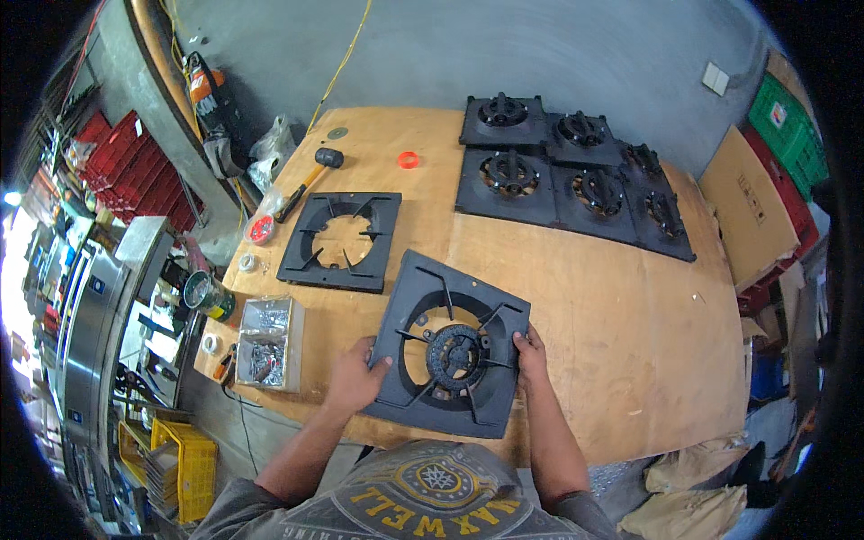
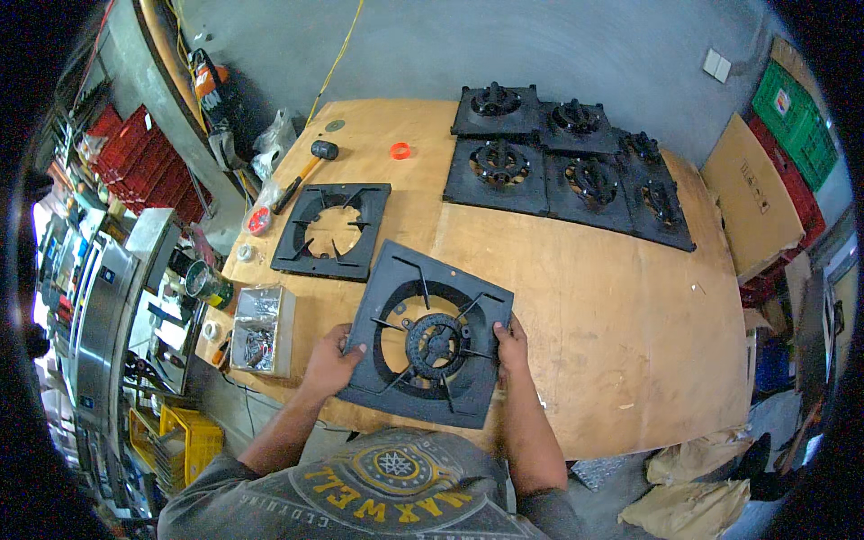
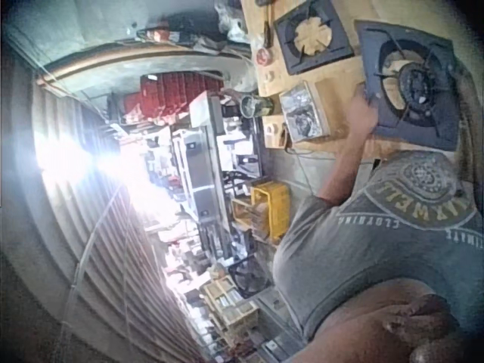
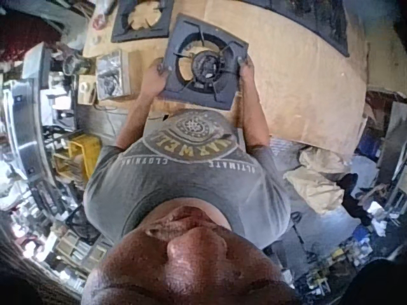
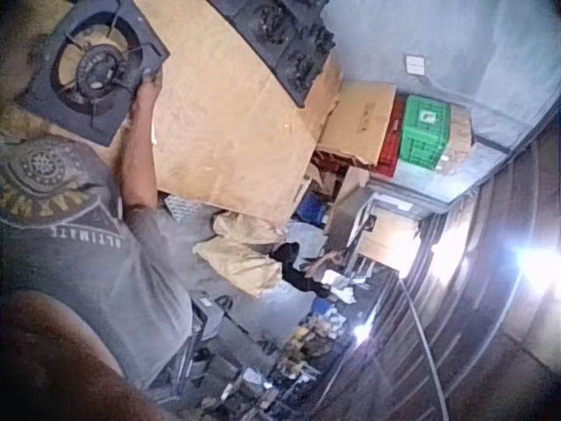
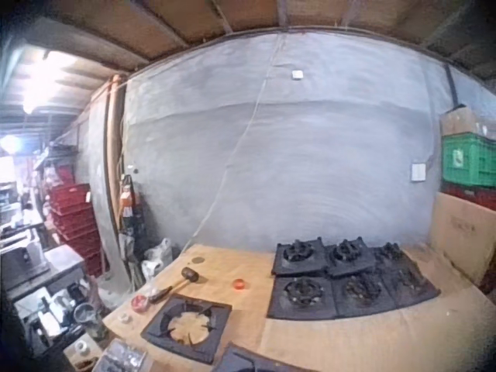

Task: The person assembles gas stove burner components on a wooden workbench. They use a wrench to tighten screws on the burner housing, place burner caps onto the grates, and handle multiple burner units sequentially.

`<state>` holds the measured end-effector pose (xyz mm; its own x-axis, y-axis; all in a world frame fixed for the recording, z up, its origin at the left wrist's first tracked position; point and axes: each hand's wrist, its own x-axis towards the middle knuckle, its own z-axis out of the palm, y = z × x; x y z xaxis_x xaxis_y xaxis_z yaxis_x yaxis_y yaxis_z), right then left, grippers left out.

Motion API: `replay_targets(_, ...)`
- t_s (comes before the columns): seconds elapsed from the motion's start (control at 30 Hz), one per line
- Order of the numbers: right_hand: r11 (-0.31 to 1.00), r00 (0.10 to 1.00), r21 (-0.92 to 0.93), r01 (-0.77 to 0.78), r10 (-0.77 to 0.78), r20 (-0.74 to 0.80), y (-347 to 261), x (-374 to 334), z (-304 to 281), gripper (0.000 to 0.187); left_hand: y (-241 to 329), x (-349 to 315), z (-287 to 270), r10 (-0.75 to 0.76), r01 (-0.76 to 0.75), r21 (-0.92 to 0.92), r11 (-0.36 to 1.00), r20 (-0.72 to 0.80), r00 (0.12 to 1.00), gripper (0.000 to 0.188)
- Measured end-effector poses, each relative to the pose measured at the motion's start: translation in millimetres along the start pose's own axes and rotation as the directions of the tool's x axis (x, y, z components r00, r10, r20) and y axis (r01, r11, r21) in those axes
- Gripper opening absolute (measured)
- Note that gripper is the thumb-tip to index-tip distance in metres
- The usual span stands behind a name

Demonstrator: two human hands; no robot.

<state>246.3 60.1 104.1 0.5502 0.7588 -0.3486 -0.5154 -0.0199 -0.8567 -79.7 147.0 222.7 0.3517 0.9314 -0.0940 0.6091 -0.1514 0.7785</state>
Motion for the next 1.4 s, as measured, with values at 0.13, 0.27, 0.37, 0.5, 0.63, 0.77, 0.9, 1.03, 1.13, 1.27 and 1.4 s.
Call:
replay_targets(0.13, 0.999, 1.0, -0.046, -0.006, 0.005, -0.017, -4, 7, -10, 0.047, -7, -13, 28, -0.007, 0.0, -0.144, 0.99, -0.044, 0.999, 0.039)
replay_targets(0.27, 0.993, 0.996, -0.113, 0.043, -0.052, -0.077, -2, 6, -12, 0.046, -11, -12, 35, -0.035, 0.032, -0.097, 0.995, -0.027, 0.999, 0.04)
replay_targets(0.37, 0.982, 0.992, -0.176, 0.071, -0.088, -0.09, 9, 14, -13, 0.045, -25, -9, 36, -0.044, 0.042, -0.151, 0.988, -0.014, 0.999, 0.039)
replay_targets(0.5, 0.98, 0.994, -0.178, 0.09, -0.099, -0.043, 6, 14, -12, 0.045, -12, -10, 30, -0.065, 0.068, -0.254, 0.965, 0.018, 0.998, 0.041)
replay_targets(0.63, 0.979, 0.993, -0.174, 0.106, -0.114, -0.035, -12, 8, 1, 0.043, -44, 13, 24, -0.142, 0.237, -0.486, 0.841, 0.223, 0.964, 0.046)
replay_targets(0.77, 0.987, 0.995, -0.133, 0.096, -0.095, 0.008, -22, 9, 10, 0.043, -36, 60, 21, -0.222, 0.488, -0.605, 0.629, 0.462, 0.859, 0.045)
replay_targets(0.9, 0.976, 0.997, -0.209, 0.064, -0.069, -0.017, -27, 11, 14, 0.045, -42, 89, 26, -0.244, 0.642, -0.593, 0.485, 0.613, 0.751, 0.048)
replay_targets(1.03, 0.981, 0.999, -0.191, 0.047, -0.05, -0.01, -29, 8, 13, 0.048, -55, 92, 29, -0.187, 0.67, -0.617, 0.413, 0.663, 0.725, 0.041)
replay_targets(1.13, 0.993, 1.0, -0.117, 0.017, -0.017, 0.0, -31, 4, 14, 0.048, -55, 91, 29, -0.185, 0.637, -0.633, 0.44, 0.631, 0.754, 0.039)
replay_targets(1.27, 0.993, 0.998, -0.118, 0.016, -0.022, -0.056, -34, -5, 18, 0.049, -50, 91, 27, -0.224, 0.606, -0.641, 0.471, 0.577, 0.785, 0.039)
replay_targets(1.4, 0.991, 0.984, -0.007, 0.132, -0.132, -0.116, -38, -39, 29, 0.049, -20, 102, 0, -0.189, 0.475, -0.556, 0.682, 0.493, 0.849, 0.042)
